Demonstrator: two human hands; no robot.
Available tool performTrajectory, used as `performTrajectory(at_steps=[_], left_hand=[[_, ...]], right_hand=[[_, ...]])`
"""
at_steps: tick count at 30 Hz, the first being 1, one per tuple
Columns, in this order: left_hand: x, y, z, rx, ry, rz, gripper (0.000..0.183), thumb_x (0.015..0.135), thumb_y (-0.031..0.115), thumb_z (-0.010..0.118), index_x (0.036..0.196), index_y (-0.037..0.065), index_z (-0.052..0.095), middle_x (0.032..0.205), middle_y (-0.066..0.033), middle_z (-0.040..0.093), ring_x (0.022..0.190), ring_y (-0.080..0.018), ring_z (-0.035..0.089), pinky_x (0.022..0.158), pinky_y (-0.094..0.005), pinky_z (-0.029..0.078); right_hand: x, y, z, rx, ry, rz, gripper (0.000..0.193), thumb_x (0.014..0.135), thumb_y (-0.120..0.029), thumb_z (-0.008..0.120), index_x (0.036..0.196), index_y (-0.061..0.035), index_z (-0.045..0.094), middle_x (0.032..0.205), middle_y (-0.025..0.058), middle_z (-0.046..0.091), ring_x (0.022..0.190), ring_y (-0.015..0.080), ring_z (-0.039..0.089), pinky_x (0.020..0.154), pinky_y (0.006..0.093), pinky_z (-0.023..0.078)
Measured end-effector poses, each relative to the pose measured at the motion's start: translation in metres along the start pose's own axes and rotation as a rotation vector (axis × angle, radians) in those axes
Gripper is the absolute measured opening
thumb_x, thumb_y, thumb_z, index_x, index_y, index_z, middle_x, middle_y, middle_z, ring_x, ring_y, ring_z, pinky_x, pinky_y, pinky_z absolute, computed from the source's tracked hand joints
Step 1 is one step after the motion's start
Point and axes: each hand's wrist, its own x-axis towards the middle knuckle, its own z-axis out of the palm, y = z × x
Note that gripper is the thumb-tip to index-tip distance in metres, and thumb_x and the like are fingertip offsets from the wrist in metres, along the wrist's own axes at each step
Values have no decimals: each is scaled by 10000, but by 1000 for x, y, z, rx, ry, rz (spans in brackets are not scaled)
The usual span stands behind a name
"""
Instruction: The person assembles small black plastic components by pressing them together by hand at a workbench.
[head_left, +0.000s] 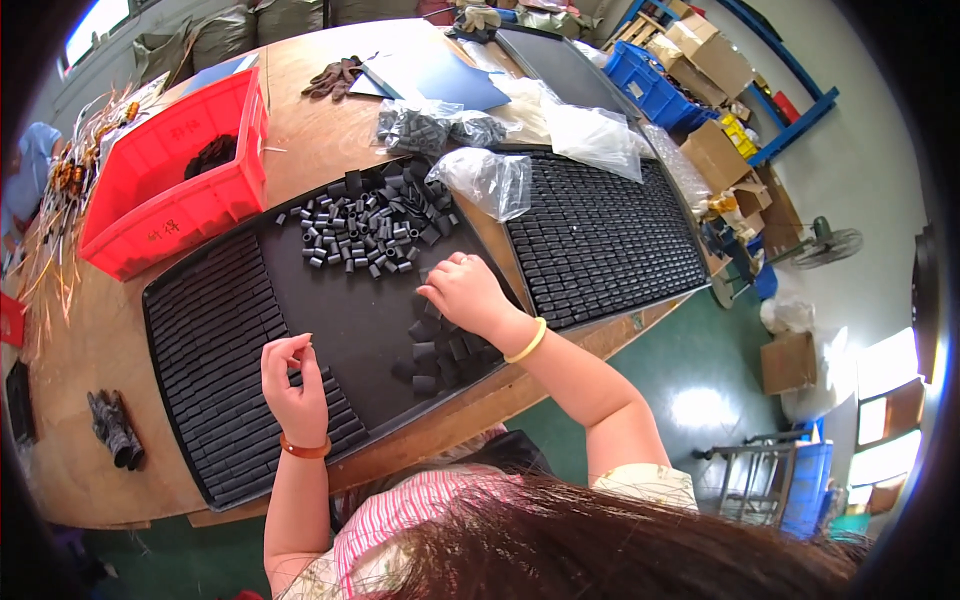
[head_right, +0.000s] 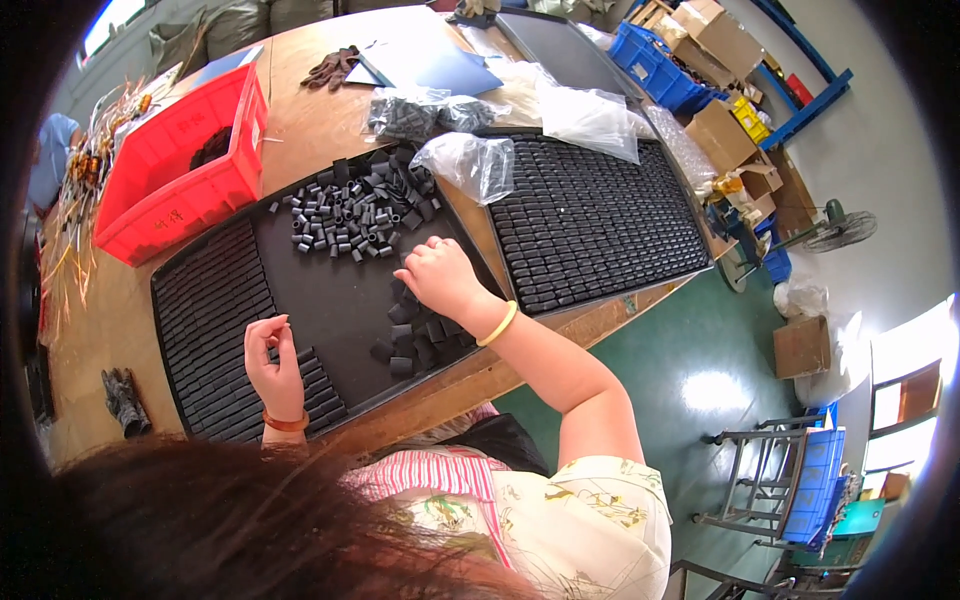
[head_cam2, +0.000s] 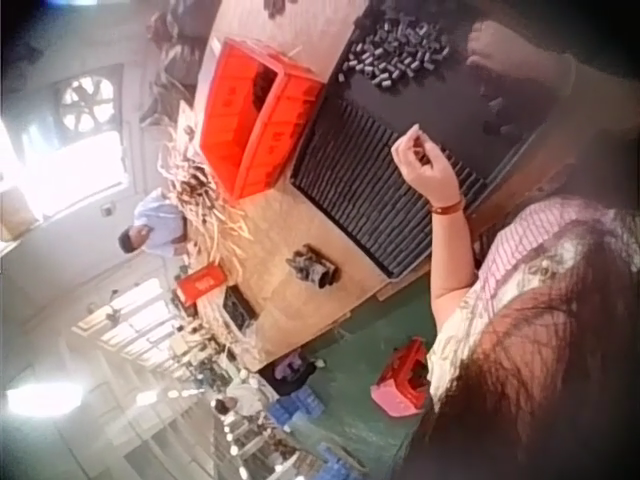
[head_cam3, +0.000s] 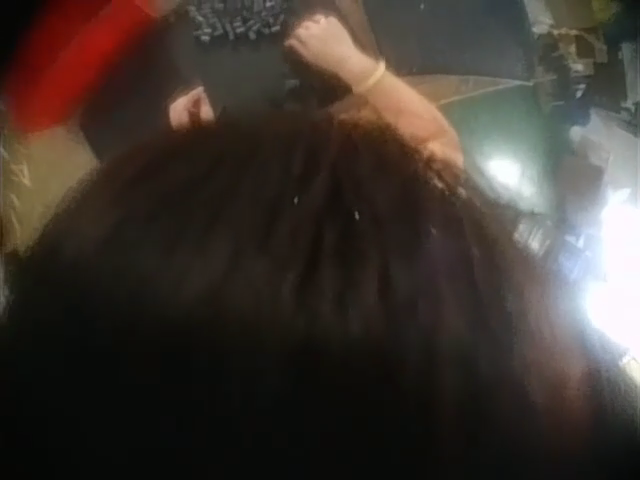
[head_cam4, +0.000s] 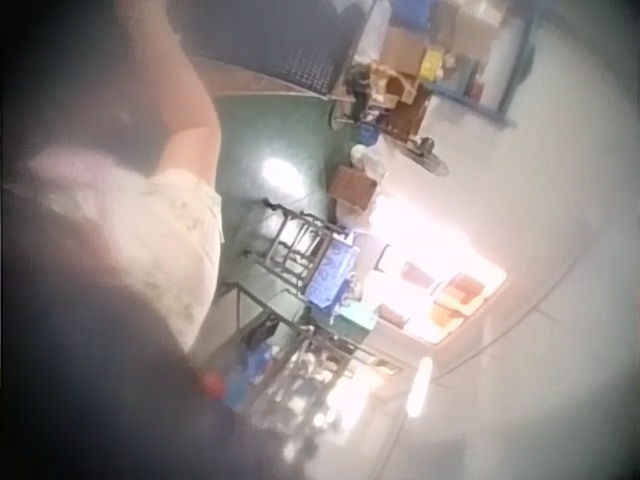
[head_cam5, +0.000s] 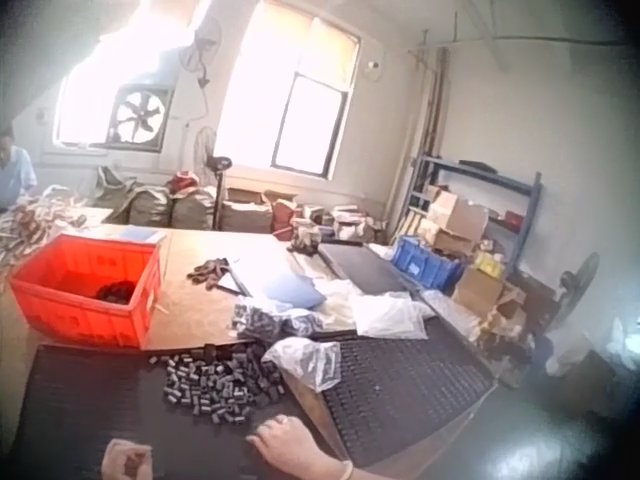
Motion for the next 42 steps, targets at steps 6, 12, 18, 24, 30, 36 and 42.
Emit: performTrajectory(at_steps=[6,12,18,24,30,36,42], left_hand=[[1,3,1,10,-36,11,154,858,-69,626,978,22,658,920,-60,608,723,-151,506,658,-265,432],[1,-2,2,1,-39,-16,147,861,-61,629,978,23,658,919,-58,607,732,-148,509,662,-265,432],[2,2,3,3,-32,-6,142,864,-60,627,975,23,657,915,-58,608,732,-148,510,661,-261,430],[0,-1,1,2,-44,-11,139,868,-60,622,974,22,658,904,-57,608,735,-149,516,648,-263,425],[2,1,5,9,-55,16,137,869,-60,621,974,20,659,909,-59,609,741,-151,522,650,-263,427],[2,0,1,13,-40,1,130,871,-60,621,968,18,660,911,-62,609,745,-152,531,660,-263,437],[1,0,5,-9,-78,-9,125,871,-57,625,965,19,659,905,-60,607,743,-149,532,662,-259,439]], right_hand=[[-7,5,16,79,471,-162,222,881,-294,670,804,-86,684,842,66,651,868,267,625,794,391,494],[9,11,9,221,330,10,183,860,-136,686,1012,-45,640,956,127,623,932,347,604,844,435,503],[24,16,40,361,168,44,252,820,-86,712,1047,-59,606,1004,157,592,972,374,603,863,445,513],[29,32,32,376,369,131,195,873,-112,664,1037,-31,595,1015,169,594,1000,373,591,880,435,501],[35,52,45,-144,175,82,294,885,-111,598,1150,8,638,1176,176,650,1070,337,606,921,406,507],[25,34,29,-93,238,158,322,842,-86,565,1143,-40,672,1046,122,648,996,299,602,844,392,504],[43,82,32,-237,308,182,201,864,-130,577,1034,-103,681,1039,93,595,1030,285,568,850,391,496]])
